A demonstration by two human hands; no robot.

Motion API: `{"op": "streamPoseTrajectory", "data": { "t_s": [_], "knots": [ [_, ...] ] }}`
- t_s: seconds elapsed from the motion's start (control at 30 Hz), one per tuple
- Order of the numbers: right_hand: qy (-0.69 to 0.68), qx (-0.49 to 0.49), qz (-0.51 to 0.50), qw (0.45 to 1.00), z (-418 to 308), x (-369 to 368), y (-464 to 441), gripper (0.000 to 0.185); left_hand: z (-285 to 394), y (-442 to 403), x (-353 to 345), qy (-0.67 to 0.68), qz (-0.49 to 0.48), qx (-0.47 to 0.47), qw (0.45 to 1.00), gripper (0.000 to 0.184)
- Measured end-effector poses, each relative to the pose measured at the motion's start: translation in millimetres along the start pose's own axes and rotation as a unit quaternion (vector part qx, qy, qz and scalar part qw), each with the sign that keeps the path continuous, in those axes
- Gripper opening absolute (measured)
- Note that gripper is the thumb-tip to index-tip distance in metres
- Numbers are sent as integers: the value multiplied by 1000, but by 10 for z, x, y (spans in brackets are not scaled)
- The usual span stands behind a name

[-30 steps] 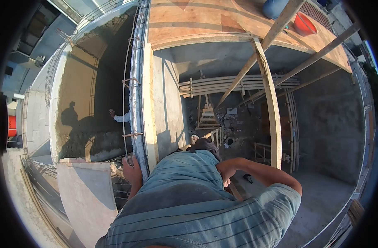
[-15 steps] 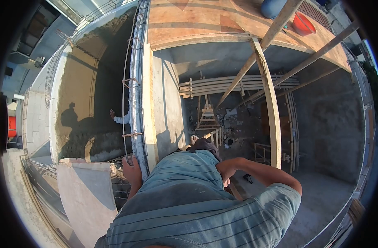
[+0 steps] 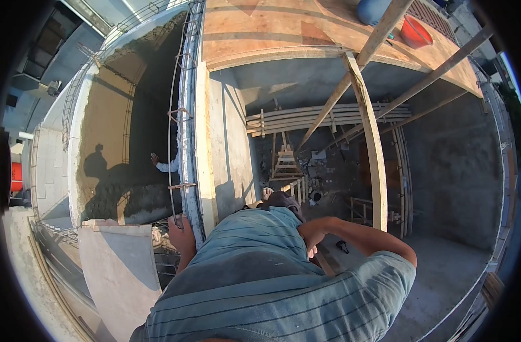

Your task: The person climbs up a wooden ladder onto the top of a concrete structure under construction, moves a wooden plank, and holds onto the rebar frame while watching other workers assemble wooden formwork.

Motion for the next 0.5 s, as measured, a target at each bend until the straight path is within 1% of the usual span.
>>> {"op": "streamPoseTrajectory", "data": {
  "t_s": [0.27, 0.37, 0.43, 0.5],
  "knots": [
    [0, -7, -4, 1000, -15, 0, 11, 26, 15, -4, 3, -3, -5, 1, 1000, 30],
    [11, 2, -5, 1000, -55, 10, 35, 26, 26, 6, 19, -13, 14, -6, 1000, 30],
    [21, 9, -6, 1000, -56, 12, 28, 26, 34, 3, 19, 10, 12, -6, 1000, 30],
    [6, 11, -3, 1000, -33, 10, 5, 25, 21, -2, 15, 2, 1, 4, 1000, 30]
  ]
}}
Point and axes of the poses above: each hand's wrist, its own y-axis away from the middle knuckle, its own x-axis out of the back of the hand, z = x × y, the point moved 8 cm from there along -y, towards the middle knuckle, and after that the axes turned 2 degrees about -x, right-handed, at the moved point
